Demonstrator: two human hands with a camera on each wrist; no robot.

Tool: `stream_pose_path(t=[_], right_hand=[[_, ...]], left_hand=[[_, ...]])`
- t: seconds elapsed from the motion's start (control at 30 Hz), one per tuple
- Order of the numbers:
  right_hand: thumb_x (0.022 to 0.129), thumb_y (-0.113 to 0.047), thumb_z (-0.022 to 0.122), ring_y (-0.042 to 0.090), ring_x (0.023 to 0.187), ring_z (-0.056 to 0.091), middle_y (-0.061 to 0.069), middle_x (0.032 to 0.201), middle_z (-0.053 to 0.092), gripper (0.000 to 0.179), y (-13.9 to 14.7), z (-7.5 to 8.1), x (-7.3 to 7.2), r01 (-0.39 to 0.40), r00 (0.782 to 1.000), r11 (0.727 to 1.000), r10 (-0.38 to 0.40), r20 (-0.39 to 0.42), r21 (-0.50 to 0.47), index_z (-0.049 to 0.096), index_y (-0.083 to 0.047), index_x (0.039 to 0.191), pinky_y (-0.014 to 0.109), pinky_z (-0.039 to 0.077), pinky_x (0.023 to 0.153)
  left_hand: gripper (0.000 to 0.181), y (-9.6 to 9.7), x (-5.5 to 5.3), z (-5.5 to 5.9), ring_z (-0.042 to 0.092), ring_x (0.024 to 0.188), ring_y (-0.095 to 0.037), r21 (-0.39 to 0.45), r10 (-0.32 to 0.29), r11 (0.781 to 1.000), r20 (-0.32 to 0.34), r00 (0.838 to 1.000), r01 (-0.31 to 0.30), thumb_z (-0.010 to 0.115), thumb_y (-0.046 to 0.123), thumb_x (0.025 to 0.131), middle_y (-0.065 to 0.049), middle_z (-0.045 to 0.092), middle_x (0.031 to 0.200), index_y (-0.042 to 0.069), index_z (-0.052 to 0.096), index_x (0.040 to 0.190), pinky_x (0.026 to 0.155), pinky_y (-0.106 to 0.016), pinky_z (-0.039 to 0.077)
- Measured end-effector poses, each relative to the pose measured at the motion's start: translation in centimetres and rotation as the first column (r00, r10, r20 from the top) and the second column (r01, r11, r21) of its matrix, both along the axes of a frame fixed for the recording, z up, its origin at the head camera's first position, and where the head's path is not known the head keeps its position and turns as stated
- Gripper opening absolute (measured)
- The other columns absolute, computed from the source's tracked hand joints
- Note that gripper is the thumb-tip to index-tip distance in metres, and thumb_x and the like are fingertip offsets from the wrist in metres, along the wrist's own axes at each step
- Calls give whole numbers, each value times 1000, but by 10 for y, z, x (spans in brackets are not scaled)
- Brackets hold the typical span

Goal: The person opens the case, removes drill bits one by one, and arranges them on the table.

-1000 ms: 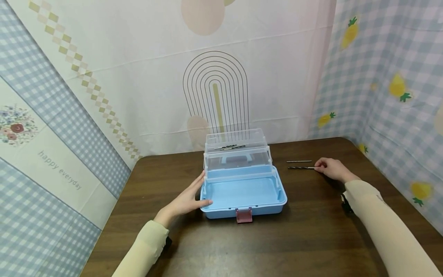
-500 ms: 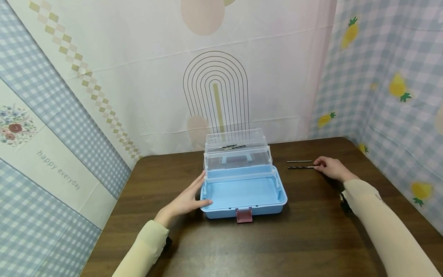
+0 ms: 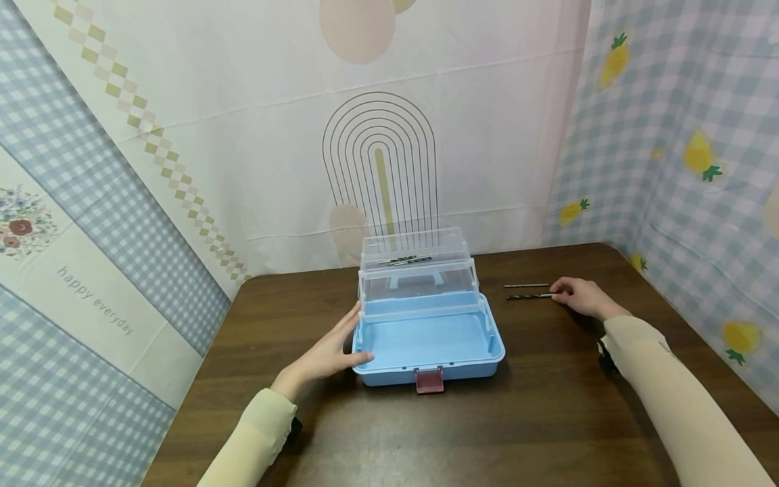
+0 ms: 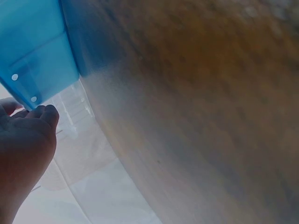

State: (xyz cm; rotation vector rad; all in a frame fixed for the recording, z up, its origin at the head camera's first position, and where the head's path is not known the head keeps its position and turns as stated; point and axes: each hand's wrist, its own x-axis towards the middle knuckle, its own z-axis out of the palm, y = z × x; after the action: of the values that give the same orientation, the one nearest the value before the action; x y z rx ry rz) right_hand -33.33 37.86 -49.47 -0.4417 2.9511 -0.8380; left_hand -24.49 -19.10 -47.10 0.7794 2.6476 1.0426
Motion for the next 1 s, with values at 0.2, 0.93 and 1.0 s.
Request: stream_pose_path(t=[0.2,0.93,1.0], right_hand=[[103,-17,59,35,91,59,23,104,64,30,0,1,2,11,1000,1000,-10,20,-9,60,8,120,53,48,77],[103,-19,59,27,85,58,18,100,62,38,4,23,-3,21,1000,1000,-21,14,-13,55,9,127,43,49,71],[104,-21,59,27,85,58,18,100,62,39,4,30,-6,23,1000,1000,-23,5,-9,54,9,128,44,49,71]], left_hand=[[101,-1,1,-2,7,153,-21,-3,-5,1000,4,1000,5,72,48,92,13,-4,168,15,9,163,119,-54,20],[102,0,1,1,8,153,-21,-13,-8,1000,-1,1000,8,73,48,91,11,-4,168,16,8,163,119,-53,20],[102,0,0,1,8,153,-21,-14,-9,1000,-3,1000,9,73,49,91,11,-5,168,17,7,163,119,-53,20]])
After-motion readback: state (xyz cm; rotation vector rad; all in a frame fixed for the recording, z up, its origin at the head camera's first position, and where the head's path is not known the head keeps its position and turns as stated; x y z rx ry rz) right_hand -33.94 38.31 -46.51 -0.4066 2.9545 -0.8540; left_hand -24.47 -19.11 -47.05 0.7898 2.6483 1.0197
